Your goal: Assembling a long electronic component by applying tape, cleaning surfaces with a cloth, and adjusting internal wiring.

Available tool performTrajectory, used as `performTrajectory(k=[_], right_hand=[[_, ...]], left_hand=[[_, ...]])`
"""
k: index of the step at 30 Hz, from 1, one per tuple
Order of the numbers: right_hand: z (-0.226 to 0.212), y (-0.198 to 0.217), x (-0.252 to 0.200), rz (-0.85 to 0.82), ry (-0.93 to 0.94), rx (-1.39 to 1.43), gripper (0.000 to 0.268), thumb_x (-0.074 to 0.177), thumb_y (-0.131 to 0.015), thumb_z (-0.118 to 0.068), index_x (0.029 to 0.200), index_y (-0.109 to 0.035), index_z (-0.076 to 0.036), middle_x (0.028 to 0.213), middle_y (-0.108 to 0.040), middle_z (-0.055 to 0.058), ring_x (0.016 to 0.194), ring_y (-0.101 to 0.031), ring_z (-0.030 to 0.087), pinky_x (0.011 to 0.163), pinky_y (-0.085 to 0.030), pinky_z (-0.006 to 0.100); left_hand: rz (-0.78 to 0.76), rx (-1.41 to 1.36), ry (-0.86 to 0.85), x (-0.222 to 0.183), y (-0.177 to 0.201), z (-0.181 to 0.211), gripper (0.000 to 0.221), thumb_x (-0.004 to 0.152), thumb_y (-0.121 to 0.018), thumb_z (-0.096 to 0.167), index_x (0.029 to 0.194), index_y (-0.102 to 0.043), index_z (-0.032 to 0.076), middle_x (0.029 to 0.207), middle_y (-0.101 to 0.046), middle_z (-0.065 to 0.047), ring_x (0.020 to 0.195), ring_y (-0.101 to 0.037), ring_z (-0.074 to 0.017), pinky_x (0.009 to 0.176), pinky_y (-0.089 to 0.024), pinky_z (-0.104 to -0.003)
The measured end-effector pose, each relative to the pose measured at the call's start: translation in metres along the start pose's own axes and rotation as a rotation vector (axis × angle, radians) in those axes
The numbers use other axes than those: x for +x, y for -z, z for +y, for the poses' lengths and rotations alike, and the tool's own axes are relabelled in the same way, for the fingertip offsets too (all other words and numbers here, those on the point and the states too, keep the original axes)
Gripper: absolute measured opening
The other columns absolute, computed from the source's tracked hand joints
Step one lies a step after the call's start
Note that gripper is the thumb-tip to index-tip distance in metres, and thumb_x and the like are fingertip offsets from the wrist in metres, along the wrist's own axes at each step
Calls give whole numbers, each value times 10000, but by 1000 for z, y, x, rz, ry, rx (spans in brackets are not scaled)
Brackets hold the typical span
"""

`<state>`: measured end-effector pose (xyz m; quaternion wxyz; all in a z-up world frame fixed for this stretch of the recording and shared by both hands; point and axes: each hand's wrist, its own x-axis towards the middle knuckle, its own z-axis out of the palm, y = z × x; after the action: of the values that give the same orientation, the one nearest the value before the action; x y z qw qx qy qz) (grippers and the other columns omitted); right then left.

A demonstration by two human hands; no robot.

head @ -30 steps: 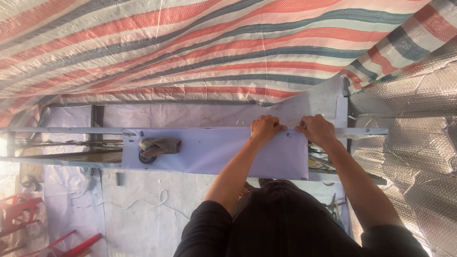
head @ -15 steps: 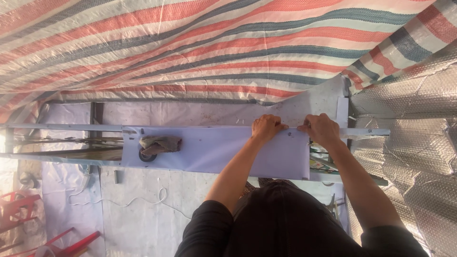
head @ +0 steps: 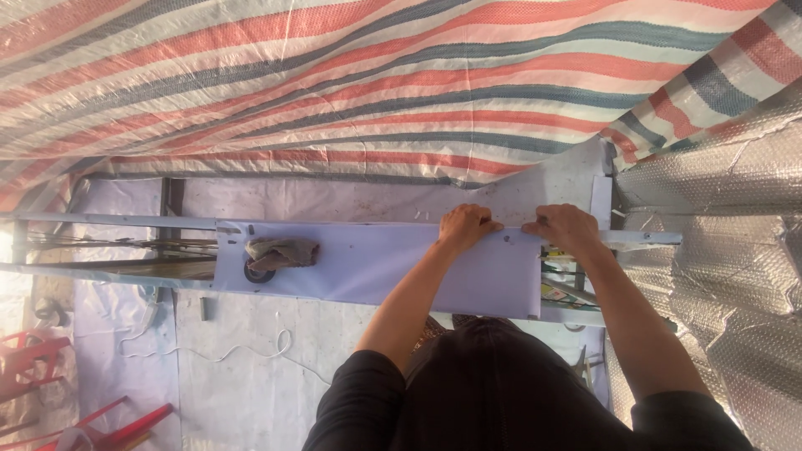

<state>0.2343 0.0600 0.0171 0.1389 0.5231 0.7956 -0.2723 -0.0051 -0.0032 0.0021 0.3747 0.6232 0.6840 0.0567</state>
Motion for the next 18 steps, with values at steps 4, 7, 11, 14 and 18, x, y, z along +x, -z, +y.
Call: performTrajectory(k=[4,7,11,14,18], right_hand=[[3,1,6,-29,-7,2,527,965,-518,-675,992,-712,-185,960,-770,146,1042,-718,386,855,-569,543],[11,-4,17,-114,-21,-7,581,903,-508,-783,969,-711,-243,950,-771,95,1027,-733,360,835,-584,513],[-1,17,3,-127,-20,6,413,940,-565,-614,1004,-724,-238,975,-783,122,1043,-730,386,855,-581,527],[-5,20,12,-124,-7,-25,309,934,-624,-545,1005,-741,-268,948,-784,95,1035,-735,367,848,-584,516],[-66,23,16,-48,102,31,319,957,-638,-558,1046,-763,-278,1035,-782,0,1082,-717,293,902,-586,489]], left_hand=[[-11,76,19,-15,25,-26,302,925,-607,539,1000,-768,295,1046,-745,-7,1089,-687,-279,941,-555,-458],[-4,144,49,-29,40,-68,309,917,-611,554,1010,-777,310,1052,-744,6,1100,-677,-283,939,-556,-458],[51,41,67,-35,40,-86,305,915,-636,534,999,-784,281,1032,-744,-11,1086,-671,-292,936,-559,-472],[47,48,74,-22,29,-92,294,907,-635,543,1004,-781,306,1050,-747,12,1091,-678,-279,938,-571,-471],[45,55,82,-14,20,-94,265,903,-633,529,1017,-780,341,1062,-753,65,1066,-706,-252,912,-591,-454]])
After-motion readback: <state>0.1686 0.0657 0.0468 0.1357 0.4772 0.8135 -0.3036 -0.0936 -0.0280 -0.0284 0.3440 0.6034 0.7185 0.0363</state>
